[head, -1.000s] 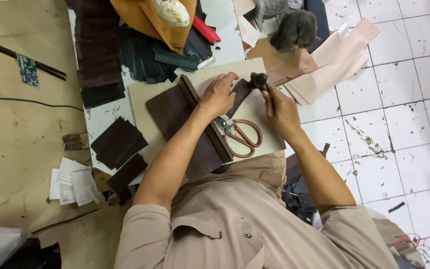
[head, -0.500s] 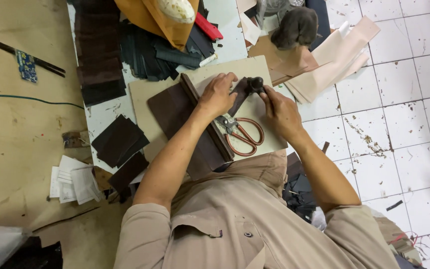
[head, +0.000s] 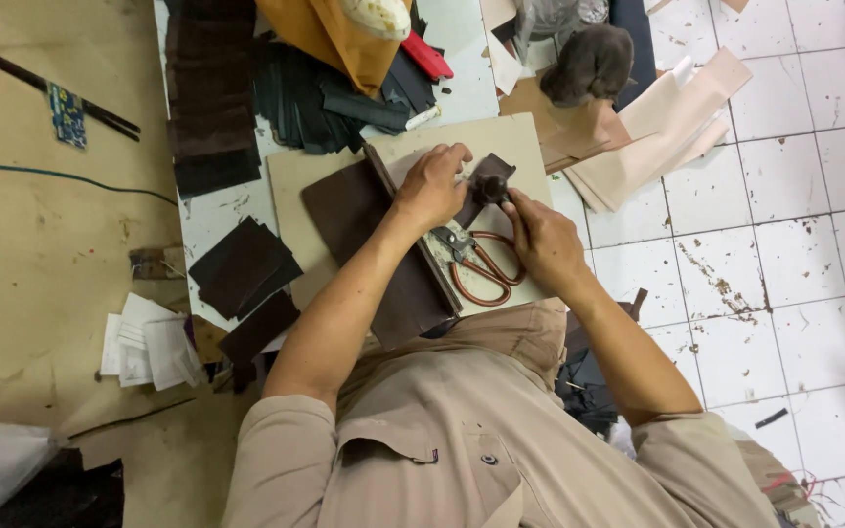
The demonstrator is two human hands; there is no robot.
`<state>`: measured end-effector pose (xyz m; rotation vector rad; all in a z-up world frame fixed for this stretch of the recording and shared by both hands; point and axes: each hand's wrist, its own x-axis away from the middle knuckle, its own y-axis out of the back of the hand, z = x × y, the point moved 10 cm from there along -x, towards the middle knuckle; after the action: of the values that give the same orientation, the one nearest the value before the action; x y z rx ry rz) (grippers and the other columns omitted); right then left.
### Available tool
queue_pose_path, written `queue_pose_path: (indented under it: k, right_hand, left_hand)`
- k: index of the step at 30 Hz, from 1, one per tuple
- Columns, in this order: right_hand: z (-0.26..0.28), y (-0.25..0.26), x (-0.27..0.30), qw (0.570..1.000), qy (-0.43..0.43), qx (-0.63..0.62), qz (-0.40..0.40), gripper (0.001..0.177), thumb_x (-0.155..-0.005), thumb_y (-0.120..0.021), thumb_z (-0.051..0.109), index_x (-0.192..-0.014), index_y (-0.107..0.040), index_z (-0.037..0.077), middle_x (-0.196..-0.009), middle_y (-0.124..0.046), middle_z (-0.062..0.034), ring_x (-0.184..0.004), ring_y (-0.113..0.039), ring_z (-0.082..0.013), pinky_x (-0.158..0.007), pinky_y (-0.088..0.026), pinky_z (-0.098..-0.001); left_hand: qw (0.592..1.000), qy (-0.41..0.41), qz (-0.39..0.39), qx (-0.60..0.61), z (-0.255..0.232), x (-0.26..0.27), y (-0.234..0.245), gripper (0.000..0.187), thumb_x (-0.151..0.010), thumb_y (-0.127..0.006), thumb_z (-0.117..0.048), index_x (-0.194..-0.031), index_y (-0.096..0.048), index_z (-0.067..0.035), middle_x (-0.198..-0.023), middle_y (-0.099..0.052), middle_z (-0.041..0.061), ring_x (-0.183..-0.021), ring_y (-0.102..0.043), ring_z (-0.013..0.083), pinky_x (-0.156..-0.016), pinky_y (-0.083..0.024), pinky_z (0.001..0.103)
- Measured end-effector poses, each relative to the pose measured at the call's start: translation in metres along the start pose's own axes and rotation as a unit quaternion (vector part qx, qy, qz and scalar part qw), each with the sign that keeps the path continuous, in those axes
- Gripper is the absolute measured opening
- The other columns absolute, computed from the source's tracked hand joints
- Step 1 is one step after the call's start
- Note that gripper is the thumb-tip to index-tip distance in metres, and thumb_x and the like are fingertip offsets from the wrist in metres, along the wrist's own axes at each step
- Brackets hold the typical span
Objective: Cutting, folding, and hammering leather pieces to prepare them for assembly
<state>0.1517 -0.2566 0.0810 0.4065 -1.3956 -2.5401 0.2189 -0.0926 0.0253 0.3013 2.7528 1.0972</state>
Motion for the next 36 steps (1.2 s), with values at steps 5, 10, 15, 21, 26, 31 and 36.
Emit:
queue_pose_path:
  k: [5,10,15,21,26,31,36]
  right_hand:
    - [0.0,-0.009,0.01,1.0,0.004,-0.027,-0.004,0.034,-0.11,-0.053,0.03,-0.134,-0.066,0.011,-0.105,-0.075,-0.0186,-0.098,-0.071,-0.0423,-0.08,-0.057,-0.0557]
    - [0.015,-0.01,0.015,0.999,0.039,0.006,-0.004,0.035,-0.109,-0.055,0.034,-0.133,-0.069,0.013,-0.099,-0.077,-0.0158,-0.092,-0.073,-0.0399,-0.077,-0.059,-0.052]
    - [0.015,-0.02,0.027,0.999,0.04,0.004,-0.003,0.036,-0.109,-0.054,0.034,-0.134,-0.069,0.014,-0.101,-0.077,-0.0151,-0.091,-0.074,-0.038,-0.075,-0.059,-0.0495]
    - [0.027,-0.007,0.023,0.999,0.042,-0.026,0.009,0.034,-0.108,-0.055,0.031,-0.133,-0.069,0.011,-0.096,-0.076,-0.0182,-0.089,-0.072,-0.043,-0.072,-0.057,-0.0547]
    - [0.014,-0.012,0.013,0.999,0.03,-0.006,0.026,0.035,-0.109,-0.054,0.033,-0.133,-0.068,0.013,-0.095,-0.076,-0.0165,-0.088,-0.073,-0.042,-0.072,-0.058,-0.0551]
    - [0.012,0.003,0.007,0.998,0.015,-0.054,-0.01,0.034,-0.11,-0.055,0.025,-0.132,-0.068,0.004,-0.101,-0.075,-0.025,-0.094,-0.07,-0.0485,-0.074,-0.056,-0.0586]
    - [0.01,0.01,-0.002,0.999,-0.004,-0.037,0.001,0.032,-0.11,-0.056,0.032,-0.129,-0.071,0.011,-0.101,-0.077,-0.0161,-0.096,-0.072,-0.0406,-0.078,-0.057,-0.054]
  left_hand:
    - [1.0,0.001,-0.011,0.003,0.0,0.004,0.008,0.036,-0.085,-0.072,-0.009,-0.12,-0.061,-0.009,-0.098,-0.065,0.014,-0.098,-0.07,0.0419,-0.086,-0.057,0.052]
    - [1.0,-0.012,-0.014,-0.003,0.001,0.005,0.009,0.034,-0.086,-0.072,-0.011,-0.119,-0.061,-0.009,-0.097,-0.066,0.013,-0.098,-0.07,0.0419,-0.086,-0.058,0.053]
    - [0.999,-0.019,-0.041,0.007,0.012,0.002,0.005,0.032,-0.087,-0.071,-0.012,-0.118,-0.061,-0.01,-0.096,-0.065,0.013,-0.097,-0.07,0.0416,-0.086,-0.058,0.053]
    - [0.997,-0.035,-0.061,0.013,-0.002,0.008,0.018,0.028,-0.088,-0.069,-0.01,-0.116,-0.062,-0.01,-0.093,-0.066,0.012,-0.089,-0.072,0.0374,-0.081,-0.059,0.048]
    - [0.997,-0.04,-0.059,0.015,-0.005,0.006,0.018,0.026,-0.089,-0.067,-0.01,-0.115,-0.062,-0.01,-0.093,-0.067,0.013,-0.088,-0.073,0.0377,-0.08,-0.06,0.048]
    - [0.999,-0.022,-0.046,0.013,-0.007,0.008,0.022,0.026,-0.091,-0.064,-0.008,-0.117,-0.063,-0.008,-0.093,-0.067,0.012,-0.087,-0.073,0.037,-0.08,-0.059,0.047]
    - [0.998,-0.032,-0.045,-0.007,-0.01,0.007,0.02,0.028,-0.091,-0.066,-0.01,-0.118,-0.063,-0.007,-0.094,-0.068,0.014,-0.089,-0.073,0.0382,-0.081,-0.059,0.048]
